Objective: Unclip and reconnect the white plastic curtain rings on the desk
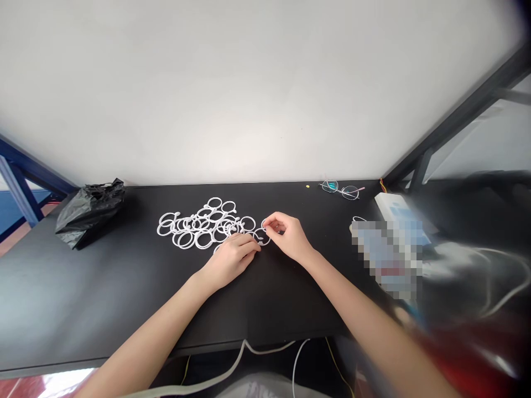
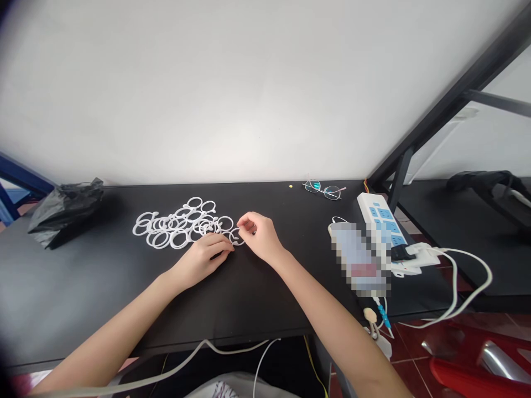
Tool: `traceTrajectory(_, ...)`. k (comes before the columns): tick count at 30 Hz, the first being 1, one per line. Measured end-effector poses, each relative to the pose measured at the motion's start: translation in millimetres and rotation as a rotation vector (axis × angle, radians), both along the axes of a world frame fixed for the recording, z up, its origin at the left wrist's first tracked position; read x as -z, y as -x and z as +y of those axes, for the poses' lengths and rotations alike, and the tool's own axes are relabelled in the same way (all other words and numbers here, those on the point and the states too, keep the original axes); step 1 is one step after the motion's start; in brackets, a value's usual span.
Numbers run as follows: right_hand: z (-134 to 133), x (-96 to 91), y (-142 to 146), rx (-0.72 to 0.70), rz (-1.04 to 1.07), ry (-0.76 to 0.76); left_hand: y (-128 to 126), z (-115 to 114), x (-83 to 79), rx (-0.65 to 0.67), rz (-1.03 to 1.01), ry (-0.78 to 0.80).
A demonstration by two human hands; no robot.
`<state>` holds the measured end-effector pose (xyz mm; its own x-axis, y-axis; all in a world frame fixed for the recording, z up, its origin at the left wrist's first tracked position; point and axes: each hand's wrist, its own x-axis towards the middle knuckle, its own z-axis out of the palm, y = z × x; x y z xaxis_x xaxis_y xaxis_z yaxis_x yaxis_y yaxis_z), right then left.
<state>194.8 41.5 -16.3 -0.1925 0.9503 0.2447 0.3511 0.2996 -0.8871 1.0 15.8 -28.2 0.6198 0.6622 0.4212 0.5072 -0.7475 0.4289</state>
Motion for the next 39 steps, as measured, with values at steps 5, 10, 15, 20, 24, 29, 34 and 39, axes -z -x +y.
traceTrajectory(5, -2.1, -4.5, 0.0, -0.013, 0.006, -0.004, -0.5, -2.1, -2.8, -0.039, -0.17, 0.002)
traceTrajectory(10, -6.8, -11.1, 0.3, -0.176, 0.1, 0.028, -2.6, -2.8, -6.8, -0.102, -0.337, -0.06)
traceTrajectory(15, -6.5, -9.9, 0.2, -0.24, 0.145, 0.026, -3.6, -4.4, -14.2, -0.172, -0.457, -0.086)
traceTrajectory(20, -6.0, -8.9, 0.7, -0.22, 0.141, 0.024, -3.7, -6.0, -19.0, -0.162, -0.482, -0.077)
traceTrajectory(24, -7.0, -7.9, 1.2, -0.2, 0.117, 0.009, -5.6, -6.5, -15.1, -0.133, -0.461, -0.081)
traceTrajectory(29, -8.3, -8.0, 2.5, -0.17, 0.112, 0.073, -6.2, -6.3, -13.1, -0.164, -0.474, -0.09)
traceTrajectory(34, -11.7, -8.2, 5.0, -0.221, 0.178, 0.085, -3.3, -2.5, -19.0, -0.278, -0.407, -0.023)
traceTrajectory(39, -20.2, -7.1, 13.4, -0.228, 0.29, 0.083, 1.6, -1.5, -15.3, -0.23, -0.267, 0.11)
